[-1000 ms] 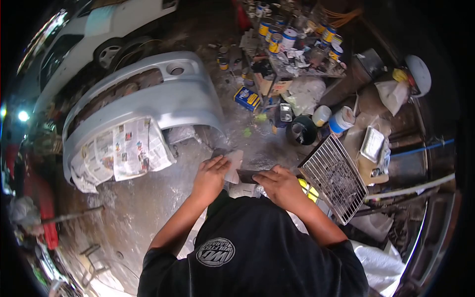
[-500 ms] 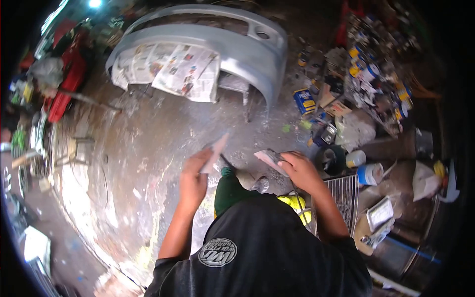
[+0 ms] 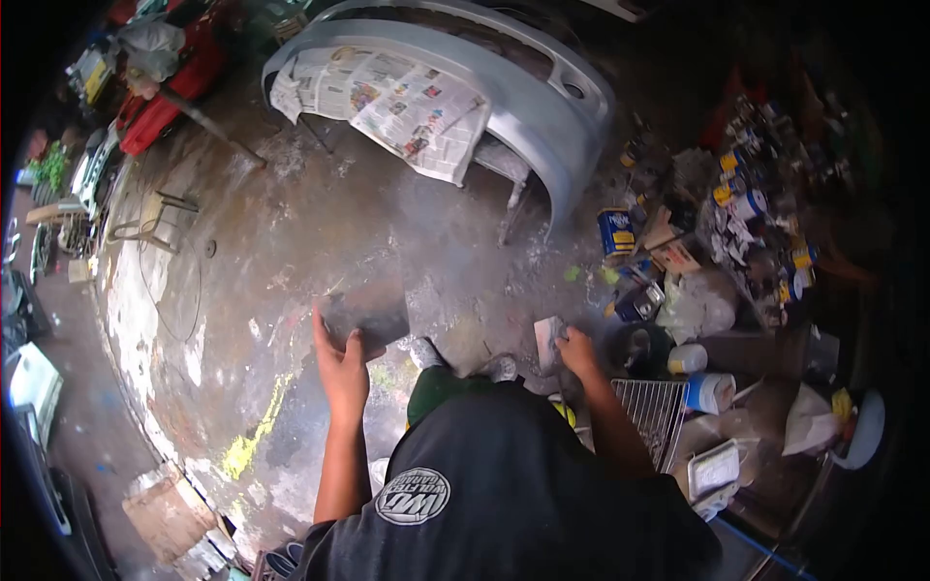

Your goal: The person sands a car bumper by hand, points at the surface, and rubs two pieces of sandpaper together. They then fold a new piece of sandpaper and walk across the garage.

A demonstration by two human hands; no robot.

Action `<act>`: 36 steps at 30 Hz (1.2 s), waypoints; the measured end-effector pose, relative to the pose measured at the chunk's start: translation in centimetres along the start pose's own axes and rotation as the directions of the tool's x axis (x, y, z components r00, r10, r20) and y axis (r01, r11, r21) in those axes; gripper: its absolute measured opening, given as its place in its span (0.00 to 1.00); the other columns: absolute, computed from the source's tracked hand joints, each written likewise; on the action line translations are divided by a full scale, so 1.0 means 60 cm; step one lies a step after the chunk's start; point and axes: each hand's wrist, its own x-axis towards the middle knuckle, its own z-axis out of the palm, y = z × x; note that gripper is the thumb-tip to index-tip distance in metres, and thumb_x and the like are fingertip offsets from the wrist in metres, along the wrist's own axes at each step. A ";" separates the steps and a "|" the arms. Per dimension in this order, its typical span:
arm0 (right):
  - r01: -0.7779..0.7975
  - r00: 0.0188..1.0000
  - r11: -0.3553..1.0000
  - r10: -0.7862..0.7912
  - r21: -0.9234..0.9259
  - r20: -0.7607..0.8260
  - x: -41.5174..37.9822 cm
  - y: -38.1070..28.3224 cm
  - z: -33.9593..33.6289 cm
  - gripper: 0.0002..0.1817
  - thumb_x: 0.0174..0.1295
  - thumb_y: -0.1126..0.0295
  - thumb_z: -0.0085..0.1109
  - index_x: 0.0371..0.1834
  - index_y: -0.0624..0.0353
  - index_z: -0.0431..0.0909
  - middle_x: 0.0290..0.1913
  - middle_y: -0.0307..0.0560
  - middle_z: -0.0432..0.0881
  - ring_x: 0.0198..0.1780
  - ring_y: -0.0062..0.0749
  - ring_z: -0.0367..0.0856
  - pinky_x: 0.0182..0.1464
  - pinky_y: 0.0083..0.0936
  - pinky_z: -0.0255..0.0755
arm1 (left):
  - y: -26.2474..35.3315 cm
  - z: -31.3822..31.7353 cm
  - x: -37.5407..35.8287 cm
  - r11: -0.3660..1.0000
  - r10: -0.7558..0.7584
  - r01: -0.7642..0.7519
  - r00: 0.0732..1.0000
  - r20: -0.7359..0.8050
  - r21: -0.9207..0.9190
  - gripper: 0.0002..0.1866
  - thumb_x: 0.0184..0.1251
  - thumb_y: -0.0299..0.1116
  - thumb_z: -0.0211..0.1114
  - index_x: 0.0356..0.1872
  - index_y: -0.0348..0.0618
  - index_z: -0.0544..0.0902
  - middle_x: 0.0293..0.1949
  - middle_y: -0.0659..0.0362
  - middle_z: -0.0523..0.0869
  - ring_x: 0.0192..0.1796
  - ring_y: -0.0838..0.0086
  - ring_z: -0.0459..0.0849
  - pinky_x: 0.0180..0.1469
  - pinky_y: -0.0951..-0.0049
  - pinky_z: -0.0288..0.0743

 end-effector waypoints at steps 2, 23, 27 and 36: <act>-0.025 0.997 0.994 0.033 0.107 -0.073 -0.007 0.017 0.003 0.15 0.64 0.64 0.62 0.42 0.66 0.78 0.41 0.63 0.85 0.48 0.58 0.84 0.51 0.45 0.77 | -0.005 0.023 -0.005 1.000 0.021 -0.021 0.999 0.048 0.008 0.37 0.72 0.18 0.52 0.79 0.48 0.51 0.71 0.49 0.66 0.55 0.63 0.82 0.43 0.65 0.89; -0.148 0.980 -0.487 0.043 0.861 0.193 -0.088 -0.161 -0.155 0.07 0.71 0.72 0.56 0.49 0.50 0.80 0.51 0.40 0.85 0.54 0.34 0.84 0.58 0.35 0.76 | -0.083 0.148 0.050 0.985 -0.144 0.078 0.853 0.501 0.151 0.30 0.81 0.51 0.47 0.72 0.40 0.68 0.69 0.50 0.71 0.64 0.63 0.76 0.56 0.64 0.81; -0.214 0.967 -0.535 0.004 0.817 0.256 -0.061 -0.228 -0.140 0.07 0.70 0.71 0.58 0.47 0.46 0.81 0.50 0.41 0.86 0.52 0.36 0.85 0.55 0.41 0.78 | -0.091 0.152 0.069 0.986 -0.121 0.012 0.736 0.666 0.165 0.35 0.77 0.53 0.53 0.75 0.40 0.63 0.73 0.50 0.66 0.73 0.60 0.68 0.67 0.61 0.72; -0.381 0.924 -0.301 -0.162 0.874 0.346 -0.061 -0.335 -0.121 0.17 0.74 0.59 0.54 0.57 0.59 0.75 0.52 0.46 0.84 0.52 0.35 0.85 0.48 0.36 0.82 | -0.085 0.273 0.029 0.944 -0.270 0.331 0.744 0.611 0.014 0.18 0.70 0.35 0.62 0.54 0.33 0.80 0.52 0.57 0.83 0.55 0.71 0.79 0.61 0.69 0.69</act>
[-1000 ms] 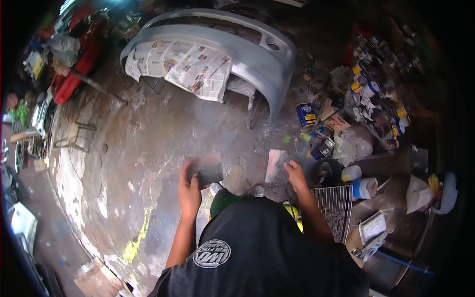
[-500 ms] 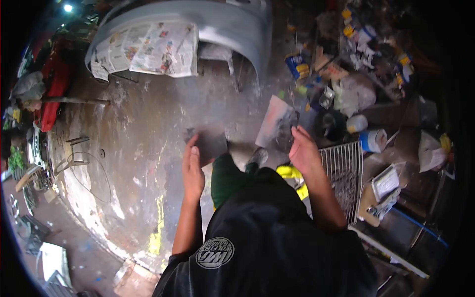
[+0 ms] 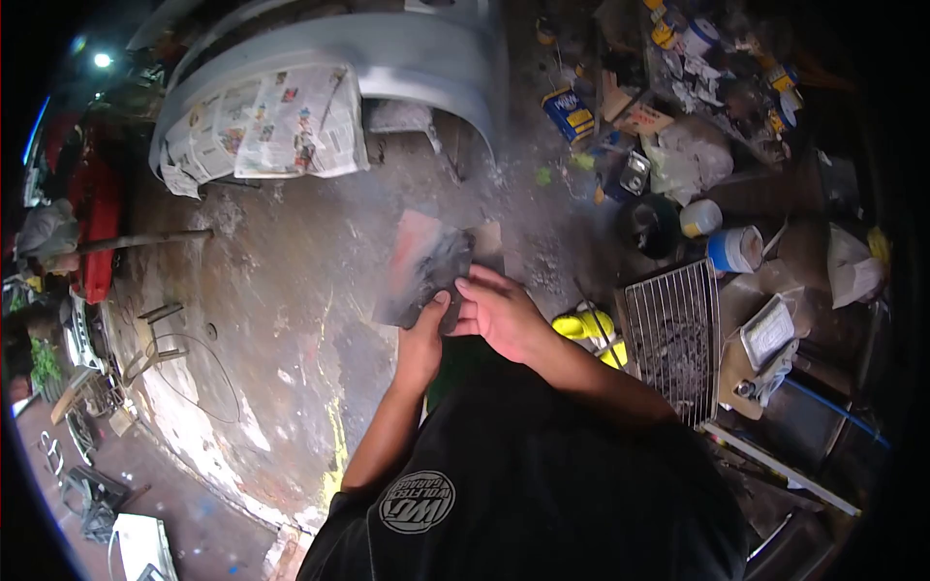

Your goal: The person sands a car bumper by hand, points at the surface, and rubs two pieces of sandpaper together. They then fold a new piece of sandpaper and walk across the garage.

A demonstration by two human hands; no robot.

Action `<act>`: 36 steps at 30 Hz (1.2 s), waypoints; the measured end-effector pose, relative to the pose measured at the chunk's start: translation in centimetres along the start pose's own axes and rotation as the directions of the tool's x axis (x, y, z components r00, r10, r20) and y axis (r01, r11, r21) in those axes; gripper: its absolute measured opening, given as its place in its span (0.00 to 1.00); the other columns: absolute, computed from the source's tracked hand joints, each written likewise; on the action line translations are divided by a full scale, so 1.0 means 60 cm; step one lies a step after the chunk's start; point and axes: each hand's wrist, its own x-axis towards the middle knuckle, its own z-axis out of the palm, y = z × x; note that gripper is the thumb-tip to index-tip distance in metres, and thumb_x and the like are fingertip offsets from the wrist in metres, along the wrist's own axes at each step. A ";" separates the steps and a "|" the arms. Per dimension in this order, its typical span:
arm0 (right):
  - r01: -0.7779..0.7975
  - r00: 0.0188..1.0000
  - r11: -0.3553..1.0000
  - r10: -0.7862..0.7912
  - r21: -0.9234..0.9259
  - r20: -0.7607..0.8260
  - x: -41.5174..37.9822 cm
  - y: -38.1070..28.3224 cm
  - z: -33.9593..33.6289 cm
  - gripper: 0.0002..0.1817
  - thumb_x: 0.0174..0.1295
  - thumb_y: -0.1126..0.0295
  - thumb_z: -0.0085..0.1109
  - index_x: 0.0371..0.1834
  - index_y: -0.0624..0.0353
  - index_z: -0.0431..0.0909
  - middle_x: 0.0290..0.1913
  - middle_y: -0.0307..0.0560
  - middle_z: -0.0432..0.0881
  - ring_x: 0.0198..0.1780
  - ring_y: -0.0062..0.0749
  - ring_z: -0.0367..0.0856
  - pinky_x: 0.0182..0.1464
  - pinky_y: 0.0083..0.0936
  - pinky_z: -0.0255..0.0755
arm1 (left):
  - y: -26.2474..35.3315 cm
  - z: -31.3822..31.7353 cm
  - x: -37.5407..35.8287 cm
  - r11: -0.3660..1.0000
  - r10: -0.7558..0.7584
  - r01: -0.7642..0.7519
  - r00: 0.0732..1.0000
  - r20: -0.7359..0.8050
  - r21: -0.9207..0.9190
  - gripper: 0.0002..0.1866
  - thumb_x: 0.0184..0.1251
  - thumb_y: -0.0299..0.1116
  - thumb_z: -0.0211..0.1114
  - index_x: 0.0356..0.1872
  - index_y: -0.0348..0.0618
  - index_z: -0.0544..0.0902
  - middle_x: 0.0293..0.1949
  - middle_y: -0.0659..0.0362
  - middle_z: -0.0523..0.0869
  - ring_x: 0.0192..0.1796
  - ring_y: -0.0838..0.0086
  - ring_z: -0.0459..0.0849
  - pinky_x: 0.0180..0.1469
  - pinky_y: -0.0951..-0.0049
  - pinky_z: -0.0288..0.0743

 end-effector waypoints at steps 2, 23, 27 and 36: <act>-0.236 0.966 0.953 0.252 -0.192 0.065 -0.008 -0.016 -0.024 0.23 0.76 0.54 0.49 0.62 0.61 0.72 0.56 0.47 0.82 0.53 0.37 0.84 0.48 0.37 0.82 | 0.009 0.002 0.002 0.996 0.015 -0.019 0.998 -0.055 -0.084 0.15 0.67 0.31 0.62 0.51 0.33 0.80 0.50 0.58 0.84 0.53 0.71 0.80 0.59 0.70 0.70; 0.620 0.516 -0.386 -0.455 -0.683 0.726 -0.079 -0.125 0.050 0.31 0.51 0.77 0.60 0.64 0.55 0.76 0.61 0.52 0.76 0.63 0.52 0.73 0.66 0.44 0.67 | 0.036 0.045 -0.030 0.947 0.156 -0.211 0.961 0.228 0.241 0.22 0.60 0.24 0.59 0.57 0.36 0.76 0.51 0.58 0.81 0.53 0.70 0.78 0.56 0.70 0.73; 0.603 0.500 -0.450 -0.430 -0.658 0.752 -0.102 -0.114 0.056 0.32 0.50 0.84 0.52 0.64 0.57 0.76 0.63 0.51 0.75 0.65 0.51 0.72 0.69 0.42 0.64 | 0.039 0.044 -0.027 0.971 0.057 -0.106 0.973 0.222 0.215 0.22 0.57 0.22 0.59 0.56 0.36 0.78 0.50 0.59 0.81 0.51 0.70 0.79 0.55 0.71 0.72; 0.683 0.495 -0.383 -0.384 -0.622 0.779 -0.108 -0.105 0.063 0.32 0.51 0.85 0.51 0.64 0.58 0.75 0.62 0.52 0.76 0.63 0.53 0.72 0.67 0.40 0.66 | 0.041 0.043 -0.040 0.952 0.108 -0.155 0.977 0.183 0.265 0.25 0.54 0.22 0.58 0.57 0.35 0.77 0.47 0.61 0.81 0.49 0.75 0.78 0.53 0.73 0.72</act>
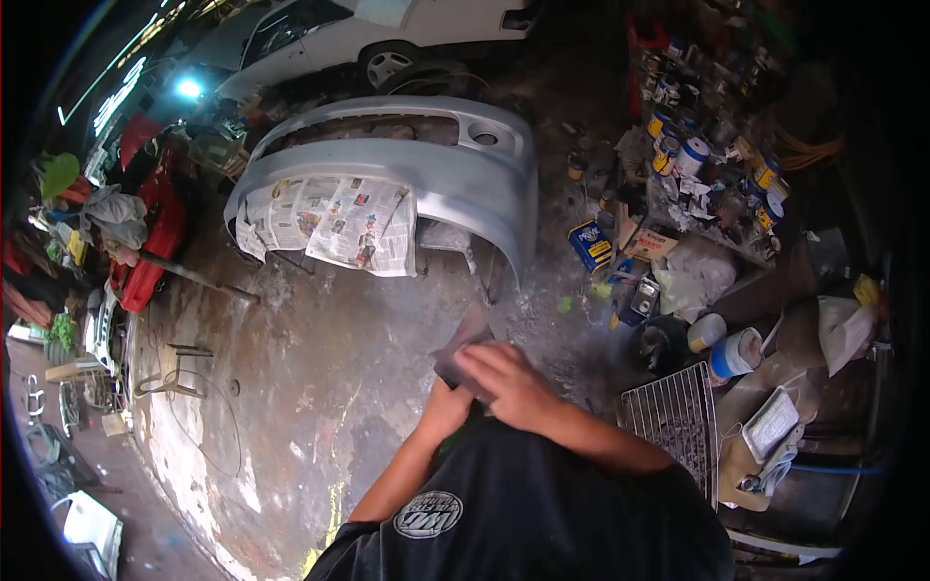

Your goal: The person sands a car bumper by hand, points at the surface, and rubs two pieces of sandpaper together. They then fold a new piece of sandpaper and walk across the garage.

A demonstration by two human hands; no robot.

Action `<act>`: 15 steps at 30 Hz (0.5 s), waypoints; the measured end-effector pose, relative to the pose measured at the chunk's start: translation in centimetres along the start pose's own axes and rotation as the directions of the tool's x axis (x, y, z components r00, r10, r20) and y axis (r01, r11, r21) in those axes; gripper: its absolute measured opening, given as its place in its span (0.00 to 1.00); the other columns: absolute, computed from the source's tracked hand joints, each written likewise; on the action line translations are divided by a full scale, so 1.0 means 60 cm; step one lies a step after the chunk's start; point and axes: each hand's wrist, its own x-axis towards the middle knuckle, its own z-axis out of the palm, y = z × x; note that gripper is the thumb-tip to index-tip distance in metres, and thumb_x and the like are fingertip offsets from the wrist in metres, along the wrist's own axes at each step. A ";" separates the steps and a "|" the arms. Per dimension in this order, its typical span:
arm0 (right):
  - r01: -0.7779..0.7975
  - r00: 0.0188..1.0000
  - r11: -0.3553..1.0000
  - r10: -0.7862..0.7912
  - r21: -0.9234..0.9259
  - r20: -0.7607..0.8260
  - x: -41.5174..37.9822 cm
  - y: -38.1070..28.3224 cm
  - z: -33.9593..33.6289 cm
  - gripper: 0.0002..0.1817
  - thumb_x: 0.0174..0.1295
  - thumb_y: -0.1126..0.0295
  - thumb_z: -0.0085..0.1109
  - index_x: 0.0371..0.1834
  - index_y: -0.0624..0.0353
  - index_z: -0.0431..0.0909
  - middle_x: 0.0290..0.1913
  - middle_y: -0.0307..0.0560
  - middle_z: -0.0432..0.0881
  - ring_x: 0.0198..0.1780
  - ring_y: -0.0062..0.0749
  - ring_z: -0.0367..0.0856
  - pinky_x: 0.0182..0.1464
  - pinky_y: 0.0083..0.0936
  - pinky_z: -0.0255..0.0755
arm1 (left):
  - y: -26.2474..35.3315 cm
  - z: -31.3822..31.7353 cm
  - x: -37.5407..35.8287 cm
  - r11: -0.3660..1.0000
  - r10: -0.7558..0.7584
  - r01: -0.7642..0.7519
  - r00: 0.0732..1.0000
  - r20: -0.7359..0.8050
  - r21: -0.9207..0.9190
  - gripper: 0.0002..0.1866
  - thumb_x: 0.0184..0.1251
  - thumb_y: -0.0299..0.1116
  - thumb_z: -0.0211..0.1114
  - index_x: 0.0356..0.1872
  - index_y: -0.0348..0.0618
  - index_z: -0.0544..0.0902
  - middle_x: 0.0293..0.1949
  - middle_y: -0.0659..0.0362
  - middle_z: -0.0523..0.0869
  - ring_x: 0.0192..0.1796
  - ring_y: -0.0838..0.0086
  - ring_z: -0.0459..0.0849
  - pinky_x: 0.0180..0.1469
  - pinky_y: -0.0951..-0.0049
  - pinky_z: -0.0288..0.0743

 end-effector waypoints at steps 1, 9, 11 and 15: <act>-0.046 0.999 0.999 0.046 0.004 -0.021 0.001 0.004 0.001 0.33 0.51 0.85 0.51 0.65 0.58 0.75 0.62 0.53 0.76 0.63 0.53 0.72 0.67 0.40 0.66 | -0.006 -0.002 0.004 1.000 0.007 -0.007 1.000 -0.004 -0.021 0.25 0.54 0.22 0.58 0.58 0.35 0.77 0.48 0.61 0.81 0.51 0.75 0.78 0.54 0.73 0.72; -0.158 0.983 0.987 0.159 0.029 -0.086 -0.006 0.034 0.027 0.30 0.53 0.83 0.51 0.64 0.63 0.74 0.62 0.57 0.76 0.66 0.53 0.72 0.69 0.38 0.65 | -0.003 -0.013 0.006 0.995 0.052 -0.052 0.999 -0.007 -0.084 0.27 0.55 0.21 0.58 0.60 0.36 0.76 0.54 0.60 0.80 0.56 0.73 0.77 0.59 0.72 0.71; -0.220 0.967 0.974 0.224 0.048 -0.118 0.003 0.062 0.026 0.30 0.53 0.82 0.51 0.64 0.65 0.74 0.63 0.58 0.75 0.66 0.54 0.71 0.69 0.38 0.65 | 0.002 -0.027 -0.006 0.997 -0.073 0.074 0.994 0.084 -0.012 0.27 0.55 0.22 0.59 0.61 0.35 0.76 0.54 0.58 0.82 0.57 0.71 0.78 0.60 0.71 0.72; -0.310 0.919 0.899 0.366 0.308 -0.143 -0.003 0.070 -0.038 0.26 0.60 0.78 0.47 0.64 0.65 0.74 0.63 0.57 0.74 0.67 0.51 0.72 0.69 0.35 0.64 | -0.009 -0.050 -0.031 0.854 -0.133 0.160 0.987 0.088 -0.494 0.24 0.64 0.31 0.63 0.61 0.36 0.76 0.56 0.52 0.83 0.57 0.61 0.83 0.61 0.60 0.77</act>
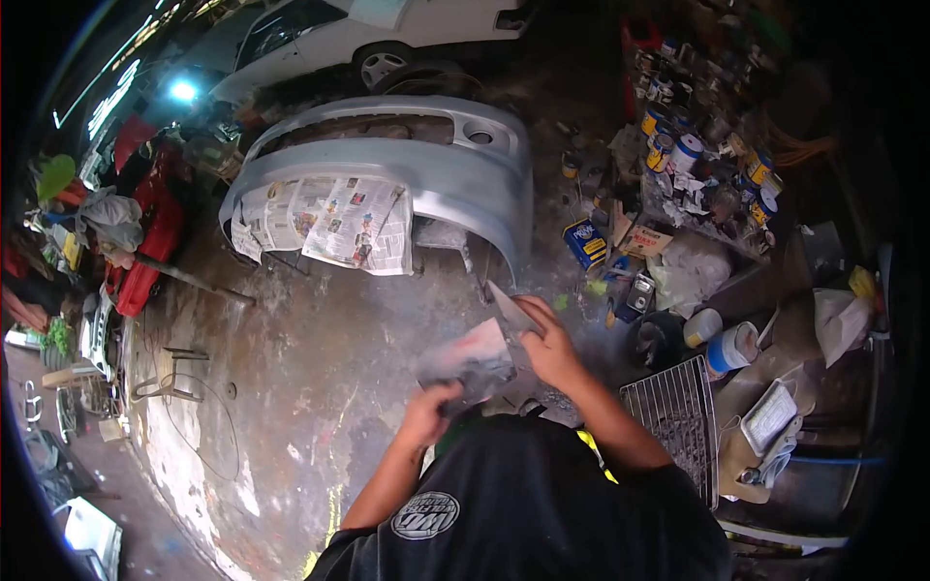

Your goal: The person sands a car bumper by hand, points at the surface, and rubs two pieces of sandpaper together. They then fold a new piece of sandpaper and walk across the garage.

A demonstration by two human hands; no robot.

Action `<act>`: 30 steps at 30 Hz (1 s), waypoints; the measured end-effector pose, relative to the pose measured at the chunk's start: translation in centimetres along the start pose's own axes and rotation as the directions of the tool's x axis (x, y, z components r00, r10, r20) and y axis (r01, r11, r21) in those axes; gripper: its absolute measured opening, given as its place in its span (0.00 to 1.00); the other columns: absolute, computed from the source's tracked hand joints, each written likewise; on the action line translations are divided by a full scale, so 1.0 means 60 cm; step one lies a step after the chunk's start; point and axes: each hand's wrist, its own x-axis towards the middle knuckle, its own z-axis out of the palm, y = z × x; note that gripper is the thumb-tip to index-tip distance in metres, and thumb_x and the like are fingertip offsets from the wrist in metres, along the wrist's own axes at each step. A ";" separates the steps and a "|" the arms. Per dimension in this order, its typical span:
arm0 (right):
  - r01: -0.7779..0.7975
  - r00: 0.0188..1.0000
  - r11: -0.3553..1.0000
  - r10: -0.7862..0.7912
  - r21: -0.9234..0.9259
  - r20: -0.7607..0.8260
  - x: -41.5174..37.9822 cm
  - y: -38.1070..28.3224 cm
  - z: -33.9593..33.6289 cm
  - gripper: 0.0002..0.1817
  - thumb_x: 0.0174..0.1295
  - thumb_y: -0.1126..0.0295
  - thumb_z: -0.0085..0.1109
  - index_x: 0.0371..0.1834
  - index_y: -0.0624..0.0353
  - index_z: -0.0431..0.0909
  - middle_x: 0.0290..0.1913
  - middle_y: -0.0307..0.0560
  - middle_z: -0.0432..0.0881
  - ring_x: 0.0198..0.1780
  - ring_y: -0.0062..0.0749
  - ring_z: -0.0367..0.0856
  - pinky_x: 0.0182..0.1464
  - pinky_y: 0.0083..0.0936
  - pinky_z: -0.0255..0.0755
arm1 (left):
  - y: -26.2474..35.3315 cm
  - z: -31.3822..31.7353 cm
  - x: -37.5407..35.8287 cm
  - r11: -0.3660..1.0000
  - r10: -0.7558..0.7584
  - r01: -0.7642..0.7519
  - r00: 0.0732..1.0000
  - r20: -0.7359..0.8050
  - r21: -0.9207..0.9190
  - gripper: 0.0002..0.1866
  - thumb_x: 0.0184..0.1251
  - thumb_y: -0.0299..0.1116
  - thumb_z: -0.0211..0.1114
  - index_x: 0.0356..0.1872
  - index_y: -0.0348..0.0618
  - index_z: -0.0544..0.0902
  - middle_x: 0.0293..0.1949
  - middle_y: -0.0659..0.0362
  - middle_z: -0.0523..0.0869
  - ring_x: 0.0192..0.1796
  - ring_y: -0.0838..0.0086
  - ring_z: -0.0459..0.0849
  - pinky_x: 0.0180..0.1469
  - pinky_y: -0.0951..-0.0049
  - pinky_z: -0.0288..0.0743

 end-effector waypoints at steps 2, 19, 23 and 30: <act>0.075 0.997 0.995 -0.076 -0.066 -0.004 -0.025 -0.011 -0.014 0.26 0.59 0.80 0.50 0.64 0.64 0.75 0.64 0.56 0.74 0.66 0.51 0.72 0.69 0.36 0.65 | 0.034 -0.002 0.001 0.929 -0.129 0.101 0.990 -0.055 -0.357 0.24 0.69 0.37 0.64 0.62 0.37 0.75 0.57 0.49 0.83 0.58 0.57 0.84 0.60 0.53 0.79; -0.249 0.968 0.911 0.239 0.329 0.070 -0.103 -0.039 0.055 0.25 0.67 0.72 0.55 0.67 0.66 0.68 0.59 0.59 0.77 0.64 0.40 0.75 0.66 0.31 0.66 | 0.003 0.026 0.042 0.912 0.362 -0.256 0.869 -0.337 0.319 0.32 0.69 0.30 0.63 0.73 0.43 0.61 0.61 0.54 0.71 0.57 0.71 0.72 0.59 0.70 0.72; -0.048 0.999 0.963 0.048 0.264 0.009 -0.085 -0.058 0.076 0.21 0.68 0.73 0.54 0.64 0.66 0.71 0.61 0.57 0.76 0.64 0.42 0.74 0.66 0.33 0.65 | -0.054 0.007 0.061 0.727 0.493 -0.460 0.866 0.078 0.510 0.28 0.73 0.33 0.58 0.71 0.40 0.64 0.65 0.49 0.70 0.67 0.65 0.69 0.70 0.66 0.62; 0.390 0.917 0.914 -0.376 -0.110 0.132 -0.071 -0.098 0.049 0.25 0.57 0.78 0.59 0.61 0.64 0.76 0.63 0.52 0.76 0.64 0.49 0.75 0.65 0.38 0.70 | 0.016 0.029 0.023 0.779 0.152 -0.324 0.928 0.339 0.538 0.22 0.72 0.35 0.59 0.63 0.36 0.73 0.60 0.49 0.79 0.64 0.61 0.76 0.68 0.66 0.66</act>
